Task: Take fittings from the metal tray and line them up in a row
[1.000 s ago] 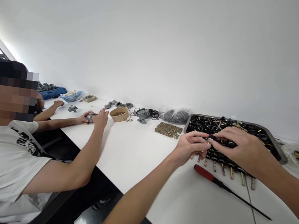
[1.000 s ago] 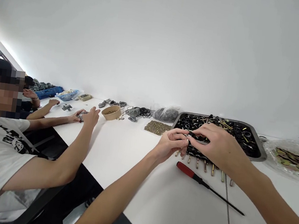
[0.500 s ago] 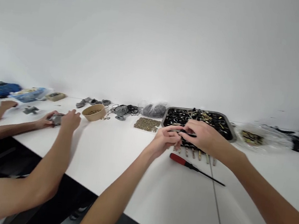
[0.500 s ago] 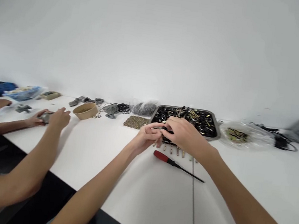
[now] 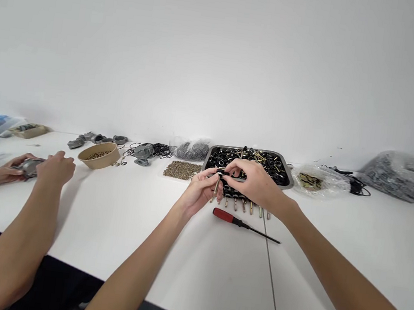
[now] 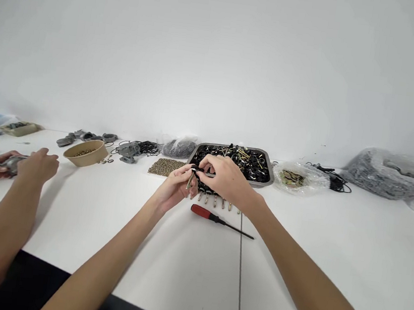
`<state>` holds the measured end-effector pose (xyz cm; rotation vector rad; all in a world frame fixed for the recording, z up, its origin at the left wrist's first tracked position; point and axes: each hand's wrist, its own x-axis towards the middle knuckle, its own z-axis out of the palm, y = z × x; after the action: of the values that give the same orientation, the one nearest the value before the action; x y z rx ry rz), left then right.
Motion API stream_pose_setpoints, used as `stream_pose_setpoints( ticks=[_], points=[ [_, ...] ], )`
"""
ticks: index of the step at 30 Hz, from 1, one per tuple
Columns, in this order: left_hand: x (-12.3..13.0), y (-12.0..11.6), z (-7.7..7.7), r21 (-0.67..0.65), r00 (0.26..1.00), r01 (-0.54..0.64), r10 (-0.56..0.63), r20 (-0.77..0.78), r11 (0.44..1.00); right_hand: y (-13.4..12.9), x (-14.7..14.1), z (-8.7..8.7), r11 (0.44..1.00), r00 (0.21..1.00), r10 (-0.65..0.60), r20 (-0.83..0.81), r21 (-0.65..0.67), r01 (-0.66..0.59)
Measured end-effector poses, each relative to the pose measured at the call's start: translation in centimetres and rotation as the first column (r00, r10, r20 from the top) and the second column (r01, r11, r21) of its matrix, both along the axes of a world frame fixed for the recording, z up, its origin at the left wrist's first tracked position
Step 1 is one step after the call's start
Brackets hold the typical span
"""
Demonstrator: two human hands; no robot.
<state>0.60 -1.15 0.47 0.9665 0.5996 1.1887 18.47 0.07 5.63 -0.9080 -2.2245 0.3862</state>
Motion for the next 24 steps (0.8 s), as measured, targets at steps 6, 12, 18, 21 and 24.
stream_pose_setpoints(
  ticks=[6,12,18,21,24],
  points=[
    [0.2,-0.1,0.1,0.034,0.991,-0.085,0.088,-0.104,0.996,0.4,0.3,-0.3,1.0,0.998,0.005,-0.059,0.028,-0.003],
    [0.7,0.1,-0.4,0.091,0.951,-0.203,0.219,-0.218,0.975,0.4,1.0,-0.1,0.985,0.996,0.085,0.041,-0.152,-0.078],
    [1.0,0.0,-0.5,0.031,0.961,-0.181,0.184,-0.208,0.983,0.6,1.4,0.1,0.965,0.993,0.121,0.005,-0.236,-0.117],
    [1.2,0.1,-0.7,0.007,0.963,-0.189,0.187,-0.196,0.982,0.7,1.1,-0.1,0.975,0.992,0.118,0.043,-0.195,-0.108],
    [1.7,-0.1,-0.9,0.021,0.97,-0.168,0.169,-0.175,0.986,0.7,1.3,0.0,0.983,0.988,0.119,0.094,-0.151,-0.104]
  ],
)
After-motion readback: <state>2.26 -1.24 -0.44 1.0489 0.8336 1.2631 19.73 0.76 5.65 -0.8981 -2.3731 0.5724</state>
